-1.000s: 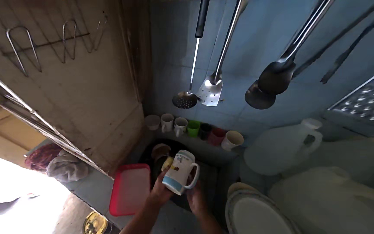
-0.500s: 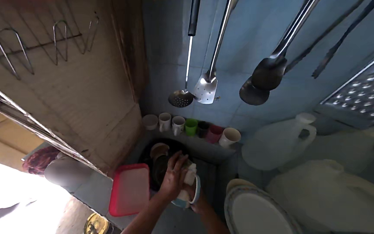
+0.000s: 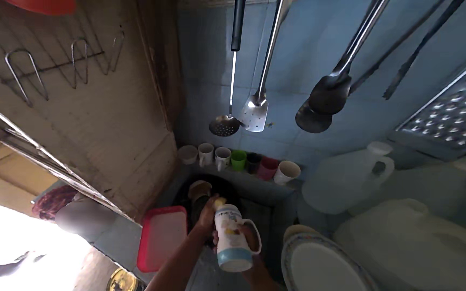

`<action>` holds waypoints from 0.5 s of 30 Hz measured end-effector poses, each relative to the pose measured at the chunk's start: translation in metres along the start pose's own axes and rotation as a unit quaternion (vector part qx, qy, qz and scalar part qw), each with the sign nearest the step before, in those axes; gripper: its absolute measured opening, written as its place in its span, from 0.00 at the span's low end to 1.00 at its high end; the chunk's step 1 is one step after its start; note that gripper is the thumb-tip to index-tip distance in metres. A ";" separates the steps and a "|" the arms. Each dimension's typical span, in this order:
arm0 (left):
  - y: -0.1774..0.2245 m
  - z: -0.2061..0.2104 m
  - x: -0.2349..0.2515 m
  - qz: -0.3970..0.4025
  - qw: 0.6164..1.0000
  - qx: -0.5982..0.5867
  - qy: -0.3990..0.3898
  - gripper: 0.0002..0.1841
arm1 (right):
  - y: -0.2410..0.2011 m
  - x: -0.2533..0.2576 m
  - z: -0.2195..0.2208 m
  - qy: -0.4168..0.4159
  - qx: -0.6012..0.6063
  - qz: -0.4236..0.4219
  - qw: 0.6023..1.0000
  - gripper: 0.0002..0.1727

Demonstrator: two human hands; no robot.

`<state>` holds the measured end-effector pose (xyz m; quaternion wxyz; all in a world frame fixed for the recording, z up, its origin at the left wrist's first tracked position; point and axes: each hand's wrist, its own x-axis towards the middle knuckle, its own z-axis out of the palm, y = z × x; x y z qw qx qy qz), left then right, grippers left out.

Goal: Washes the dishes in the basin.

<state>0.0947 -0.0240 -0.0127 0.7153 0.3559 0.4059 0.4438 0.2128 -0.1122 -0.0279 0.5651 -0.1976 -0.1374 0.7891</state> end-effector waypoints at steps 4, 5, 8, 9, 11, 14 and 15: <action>-0.006 0.006 0.004 0.006 0.994 0.027 0.103 0.24 | 0.004 0.011 0.021 0.116 -0.036 -0.022 0.992 0.30; -0.004 0.004 0.006 0.019 0.991 0.062 0.114 0.24 | 0.005 0.012 0.014 0.107 -0.017 -0.001 0.994 0.33; 0.015 0.003 0.010 0.082 0.976 0.144 0.142 0.24 | 0.016 0.010 -0.027 0.026 0.069 0.031 0.997 0.29; 0.023 0.005 0.009 0.102 0.970 0.147 0.166 0.23 | 0.018 0.009 -0.026 0.043 0.084 0.024 0.995 0.26; 0.036 0.008 0.002 0.173 0.948 0.204 0.173 0.21 | 0.014 0.006 -0.009 0.113 0.112 0.011 0.987 0.27; 0.028 0.004 -0.008 0.428 0.796 0.410 0.123 0.19 | 0.007 0.014 -0.002 0.164 0.131 0.014 0.978 0.31; 0.025 0.006 -0.012 0.485 0.762 0.415 0.106 0.20 | 0.004 0.018 -0.004 0.156 0.129 0.015 0.979 0.30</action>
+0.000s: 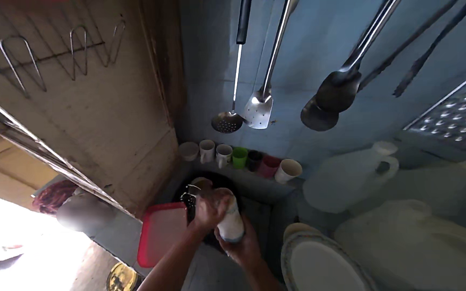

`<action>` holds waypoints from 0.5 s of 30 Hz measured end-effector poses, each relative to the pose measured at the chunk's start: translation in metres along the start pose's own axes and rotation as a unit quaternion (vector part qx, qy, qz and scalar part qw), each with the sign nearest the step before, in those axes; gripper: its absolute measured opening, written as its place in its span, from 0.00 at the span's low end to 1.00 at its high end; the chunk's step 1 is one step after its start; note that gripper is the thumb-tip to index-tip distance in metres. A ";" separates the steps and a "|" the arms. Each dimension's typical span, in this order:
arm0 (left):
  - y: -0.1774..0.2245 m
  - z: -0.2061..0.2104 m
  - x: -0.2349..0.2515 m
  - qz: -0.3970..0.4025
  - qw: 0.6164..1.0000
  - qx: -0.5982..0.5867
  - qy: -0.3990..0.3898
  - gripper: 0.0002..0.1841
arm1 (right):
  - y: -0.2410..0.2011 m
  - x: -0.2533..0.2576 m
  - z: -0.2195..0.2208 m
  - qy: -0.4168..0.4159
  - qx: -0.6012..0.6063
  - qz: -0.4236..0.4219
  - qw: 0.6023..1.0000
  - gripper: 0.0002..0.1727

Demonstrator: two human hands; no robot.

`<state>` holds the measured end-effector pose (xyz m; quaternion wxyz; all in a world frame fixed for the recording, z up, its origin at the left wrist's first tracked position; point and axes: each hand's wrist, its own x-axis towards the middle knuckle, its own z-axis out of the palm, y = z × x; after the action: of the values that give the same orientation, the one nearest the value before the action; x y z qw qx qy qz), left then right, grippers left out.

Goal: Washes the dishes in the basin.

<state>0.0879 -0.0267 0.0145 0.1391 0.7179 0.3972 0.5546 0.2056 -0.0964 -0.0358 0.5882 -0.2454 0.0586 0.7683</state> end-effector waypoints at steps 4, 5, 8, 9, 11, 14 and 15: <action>0.022 -0.013 0.005 -0.205 0.927 -0.306 0.066 0.21 | -0.009 0.011 -0.012 -0.004 -0.059 -0.022 0.998 0.28; 0.015 -0.020 0.010 -0.257 0.903 -0.335 0.077 0.24 | -0.011 0.011 -0.016 0.009 -0.073 -0.036 0.997 0.27; -0.028 -0.053 0.001 -0.356 0.920 -0.160 0.030 0.20 | -0.016 0.011 -0.028 0.040 -0.094 -0.063 0.993 0.24; -0.045 -0.067 -0.008 -0.377 0.923 -0.057 -0.040 0.21 | -0.019 0.009 -0.030 0.050 -0.102 -0.068 0.991 0.24; -0.082 -0.086 -0.034 -0.380 0.898 0.139 -0.171 0.26 | -0.023 0.007 -0.041 0.059 -0.119 -0.074 0.988 0.23; -0.127 -0.102 -0.084 -0.364 0.819 0.286 -0.338 0.28 | -0.022 0.008 -0.060 0.071 -0.143 -0.070 0.985 0.24; -0.132 -0.103 -0.099 -0.344 0.811 0.300 -0.365 0.28 | -0.020 0.009 -0.064 0.080 -0.151 -0.063 0.983 0.23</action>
<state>-0.0673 -0.0377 -0.1026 0.2330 0.6900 0.6849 0.0211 0.2424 -0.1065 -0.0915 0.5847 -0.3956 -0.0270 0.7078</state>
